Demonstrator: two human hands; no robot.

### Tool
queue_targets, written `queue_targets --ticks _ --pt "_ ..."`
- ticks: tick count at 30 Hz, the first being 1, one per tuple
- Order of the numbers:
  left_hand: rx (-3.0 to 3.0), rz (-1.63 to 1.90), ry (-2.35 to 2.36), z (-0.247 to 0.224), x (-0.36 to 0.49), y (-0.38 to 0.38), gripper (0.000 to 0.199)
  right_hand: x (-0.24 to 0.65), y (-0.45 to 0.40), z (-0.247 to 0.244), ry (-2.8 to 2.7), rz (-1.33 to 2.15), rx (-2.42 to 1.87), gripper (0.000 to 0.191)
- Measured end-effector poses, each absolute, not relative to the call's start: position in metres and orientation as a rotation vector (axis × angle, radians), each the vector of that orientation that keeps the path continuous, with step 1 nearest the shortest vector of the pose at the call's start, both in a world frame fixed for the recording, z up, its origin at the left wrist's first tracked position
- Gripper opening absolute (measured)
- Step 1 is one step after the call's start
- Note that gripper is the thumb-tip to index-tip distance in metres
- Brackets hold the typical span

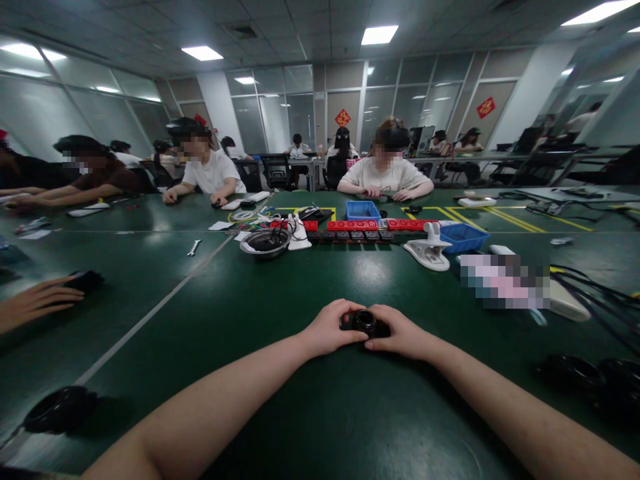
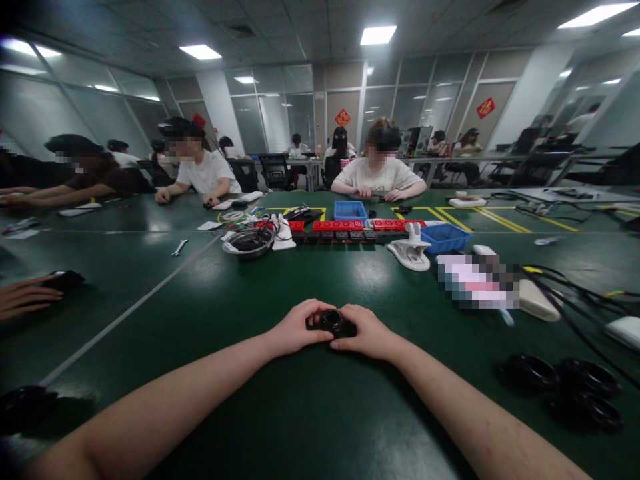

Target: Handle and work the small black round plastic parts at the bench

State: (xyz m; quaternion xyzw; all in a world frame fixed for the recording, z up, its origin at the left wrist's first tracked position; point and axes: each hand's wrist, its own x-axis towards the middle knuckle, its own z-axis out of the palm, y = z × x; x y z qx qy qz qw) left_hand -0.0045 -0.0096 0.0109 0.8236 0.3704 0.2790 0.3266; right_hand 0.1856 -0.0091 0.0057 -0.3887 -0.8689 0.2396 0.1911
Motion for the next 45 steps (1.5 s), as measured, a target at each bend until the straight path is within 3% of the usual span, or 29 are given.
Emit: queue_targets --ticks 6,22,28,36,41,45 --pt "2.179 0.721 0.935 0.01 -0.005 -0.008 0.043 0.19 -0.005 0.007 -2.439 0.818 -1.008 0.031" --pt "2.146 0.777 0.999 0.007 -0.001 -0.011 0.043 0.187 -0.005 0.003 -2.355 0.866 -1.122 0.028" --pt "2.079 0.836 1.141 0.007 0.006 -0.02 0.038 0.177 -0.011 -0.005 -2.307 0.545 -1.392 0.034" --pt "2.054 0.921 1.224 0.005 0.006 -0.022 0.036 0.16 -0.023 -0.003 -2.25 0.256 -1.564 0.027" --pt "2.156 0.788 1.011 0.006 0.0 -0.012 0.04 0.173 -0.017 0.001 -2.36 0.494 -1.237 0.045" --pt "2.183 0.738 0.943 0.009 -0.003 -0.009 0.042 0.186 -0.009 0.006 -2.448 0.773 -1.023 0.033"
